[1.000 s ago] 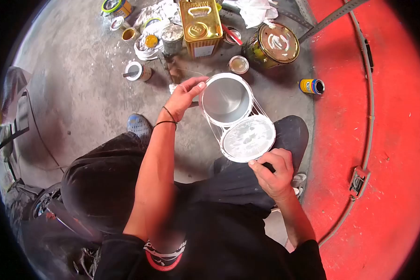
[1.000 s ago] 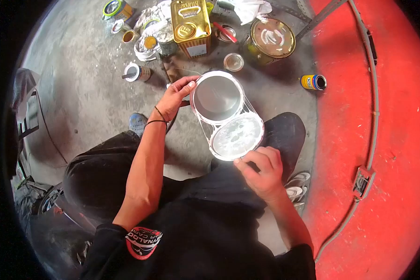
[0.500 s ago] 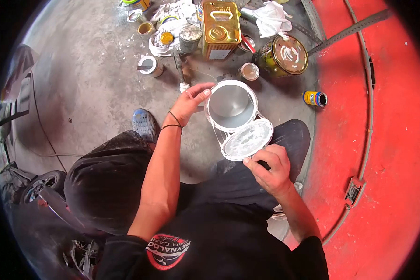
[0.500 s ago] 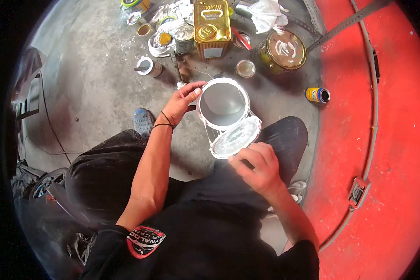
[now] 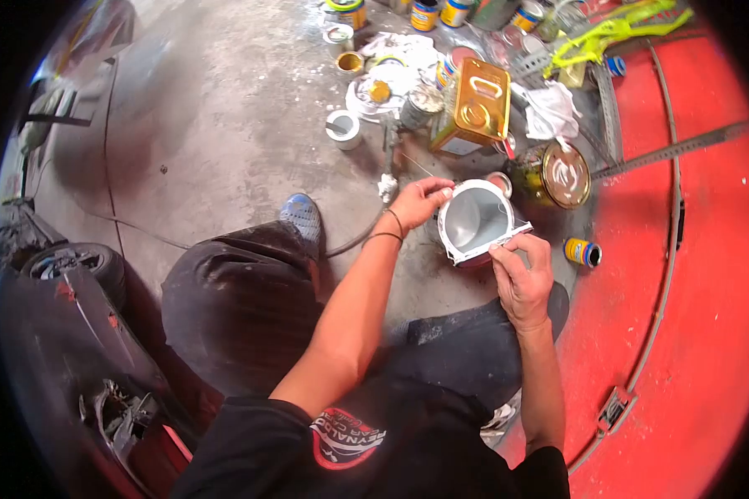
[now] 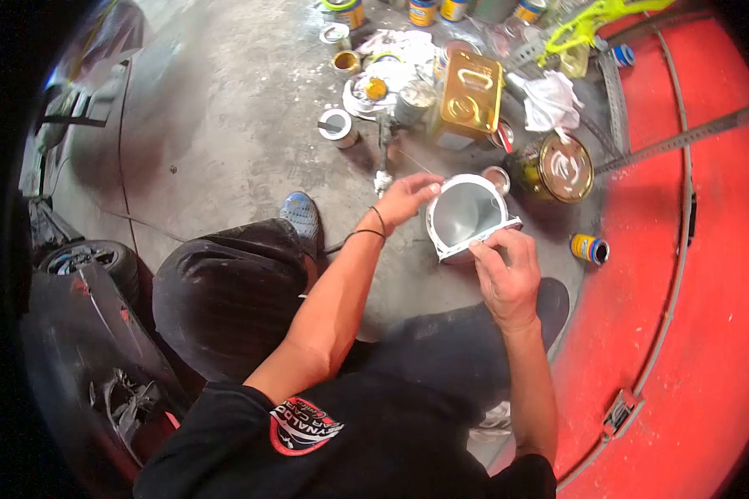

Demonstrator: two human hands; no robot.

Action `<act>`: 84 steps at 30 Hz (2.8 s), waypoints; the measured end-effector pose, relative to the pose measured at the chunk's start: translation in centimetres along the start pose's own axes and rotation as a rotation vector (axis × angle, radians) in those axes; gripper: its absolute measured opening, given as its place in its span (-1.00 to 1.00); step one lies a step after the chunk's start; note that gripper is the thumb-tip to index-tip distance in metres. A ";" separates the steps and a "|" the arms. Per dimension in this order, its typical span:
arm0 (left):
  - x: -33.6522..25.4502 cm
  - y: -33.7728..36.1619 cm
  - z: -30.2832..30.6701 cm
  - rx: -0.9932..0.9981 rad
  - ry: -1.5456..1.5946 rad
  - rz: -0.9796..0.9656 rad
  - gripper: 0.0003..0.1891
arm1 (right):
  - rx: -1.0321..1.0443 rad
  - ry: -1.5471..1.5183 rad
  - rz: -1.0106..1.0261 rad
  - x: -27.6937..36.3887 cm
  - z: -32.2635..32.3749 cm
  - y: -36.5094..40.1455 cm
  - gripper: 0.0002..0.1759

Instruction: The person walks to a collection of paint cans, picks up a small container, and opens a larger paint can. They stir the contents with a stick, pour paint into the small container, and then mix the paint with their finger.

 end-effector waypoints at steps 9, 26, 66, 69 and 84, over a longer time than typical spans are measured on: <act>0.0 -1.7 0.0 -0.383 -0.240 -0.354 -0.48 | 0.077 -0.048 0.038 -2.0 -3.9 -2.9 -0.75; -23.6 22.5 1.7 -0.163 -1.605 -0.431 -0.69 | 0.514 0.149 -0.399 -3.6 -8.7 -1.4 0.46; -22.8 27.2 -3.8 0.402 -1.712 -0.451 -0.37 | -0.939 -1.377 -1.242 -22.4 -0.9 8.7 0.33; -22.6 27.6 -4.0 0.399 -1.715 -0.455 -0.39 | -0.794 -1.162 -1.309 -22.0 0.1 7.2 0.34; -15.4 20.6 2.0 0.398 -1.792 0.053 -0.43 | 0.401 -0.117 -0.911 -14.8 -4.6 8.9 -0.59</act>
Point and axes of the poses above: each hand's wrist, its own y-axis away from the middle knuckle, its own z-axis out of the back of the hand, x = y × z, the point moved 4 cm from there along -y, towards the middle knuckle, and after that the axes turned 6 degrees about z, right-handed, at the moved point
